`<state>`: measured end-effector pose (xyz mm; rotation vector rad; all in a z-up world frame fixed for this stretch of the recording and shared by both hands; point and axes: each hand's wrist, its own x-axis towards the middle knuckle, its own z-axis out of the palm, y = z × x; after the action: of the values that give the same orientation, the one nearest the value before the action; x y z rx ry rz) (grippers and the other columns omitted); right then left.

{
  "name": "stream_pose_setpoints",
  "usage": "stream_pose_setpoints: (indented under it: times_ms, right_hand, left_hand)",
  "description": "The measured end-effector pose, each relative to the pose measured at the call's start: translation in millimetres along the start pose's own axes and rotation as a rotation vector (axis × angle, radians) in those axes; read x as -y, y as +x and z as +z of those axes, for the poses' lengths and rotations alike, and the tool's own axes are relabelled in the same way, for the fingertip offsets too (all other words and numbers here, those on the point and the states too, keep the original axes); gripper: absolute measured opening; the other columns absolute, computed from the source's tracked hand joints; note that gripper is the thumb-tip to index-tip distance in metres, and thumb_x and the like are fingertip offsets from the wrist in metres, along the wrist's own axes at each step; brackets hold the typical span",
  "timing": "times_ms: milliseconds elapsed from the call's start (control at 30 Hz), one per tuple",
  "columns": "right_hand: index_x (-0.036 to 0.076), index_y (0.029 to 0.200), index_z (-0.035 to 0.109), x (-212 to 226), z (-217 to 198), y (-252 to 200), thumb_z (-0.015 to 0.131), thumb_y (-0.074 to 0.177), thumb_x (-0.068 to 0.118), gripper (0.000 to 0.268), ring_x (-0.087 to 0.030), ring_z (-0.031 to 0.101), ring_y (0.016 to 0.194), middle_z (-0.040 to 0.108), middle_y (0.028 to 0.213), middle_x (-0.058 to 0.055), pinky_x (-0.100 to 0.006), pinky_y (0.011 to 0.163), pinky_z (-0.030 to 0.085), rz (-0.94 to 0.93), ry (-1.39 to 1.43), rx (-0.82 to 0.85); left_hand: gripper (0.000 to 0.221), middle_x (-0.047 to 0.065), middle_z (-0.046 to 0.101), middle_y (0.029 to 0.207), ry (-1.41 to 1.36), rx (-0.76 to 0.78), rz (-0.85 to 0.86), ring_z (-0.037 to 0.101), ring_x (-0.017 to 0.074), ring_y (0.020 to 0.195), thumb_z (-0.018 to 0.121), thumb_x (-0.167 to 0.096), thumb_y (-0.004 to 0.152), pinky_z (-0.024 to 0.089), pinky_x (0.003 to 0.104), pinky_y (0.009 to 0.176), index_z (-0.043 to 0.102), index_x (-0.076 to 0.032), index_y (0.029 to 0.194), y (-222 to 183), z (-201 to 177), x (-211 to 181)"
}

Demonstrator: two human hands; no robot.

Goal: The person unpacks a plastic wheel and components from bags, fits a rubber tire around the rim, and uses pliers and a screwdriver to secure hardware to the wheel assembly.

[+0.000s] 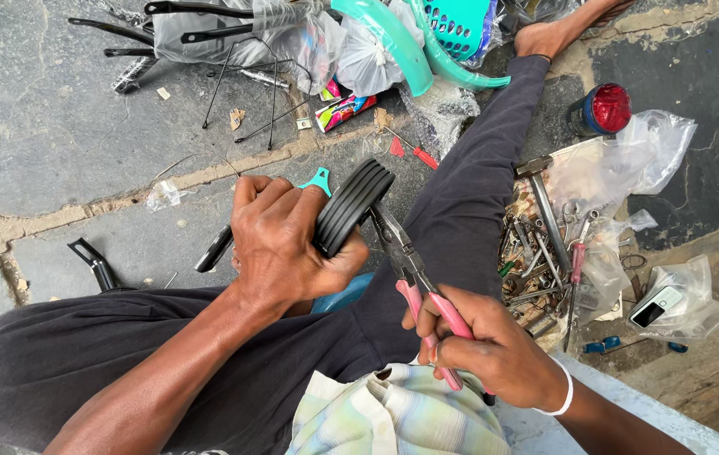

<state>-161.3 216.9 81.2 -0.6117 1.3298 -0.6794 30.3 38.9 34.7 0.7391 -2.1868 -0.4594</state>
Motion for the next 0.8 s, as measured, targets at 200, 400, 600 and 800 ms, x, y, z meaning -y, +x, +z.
stream_pose_setpoints:
  times_ms: [200,400,600,800]
  right_hand:
    - [-0.004,0.103,0.063,0.6,11.7,-1.6,0.059,0.079,0.001,0.025,-0.011,0.062,0.063,0.066,0.082,-0.008,-0.028,0.058,0.054,0.001,-0.153,-0.096]
    - [-0.002,0.101,0.057,-27.0,20.7,11.0,0.06,0.081,-0.002,0.021,-0.015,0.062,0.068,0.06,0.09,-0.011,-0.03,0.058,0.054,-0.137,0.144,-0.044]
    - [-0.003,0.13,0.054,-44.6,5.0,25.6,0.056,0.085,-0.007,0.045,-0.019,0.062,0.061,0.056,0.09,-0.012,-0.031,0.048,0.052,-0.098,1.165,0.499]
    - [0.004,0.115,0.052,-130.8,-11.4,170.5,0.056,0.092,0.006,0.024,-0.021,0.054,0.047,0.055,0.074,-0.01,-0.037,0.041,0.048,-0.26,0.552,-0.284]
  left_hand:
    - [0.032,0.008,0.052,0.058,0.04,0.034,0.009,0.05,0.027,0.059,0.077,-0.028,0.066,0.04,0.044,0.073,0.054,-0.005,0.068,-3.4,1.7,-0.3]
    - [0.033,0.007,0.052,0.058,0.106,0.051,0.07,0.052,0.027,0.06,0.077,-0.031,0.068,0.04,0.044,0.073,0.056,-0.006,0.071,-8.1,6.2,1.6]
    - [0.033,0.009,0.051,0.062,0.038,0.041,0.046,0.052,0.028,0.064,0.077,-0.03,0.07,0.042,0.045,0.077,0.055,-0.005,0.073,-10.2,10.7,14.7]
    - [0.026,0.005,0.062,0.056,-0.144,0.059,-0.422,0.058,0.0167,0.05,0.074,-0.025,0.075,0.043,0.045,0.098,0.074,0.0,0.085,4.0,15.4,29.3]
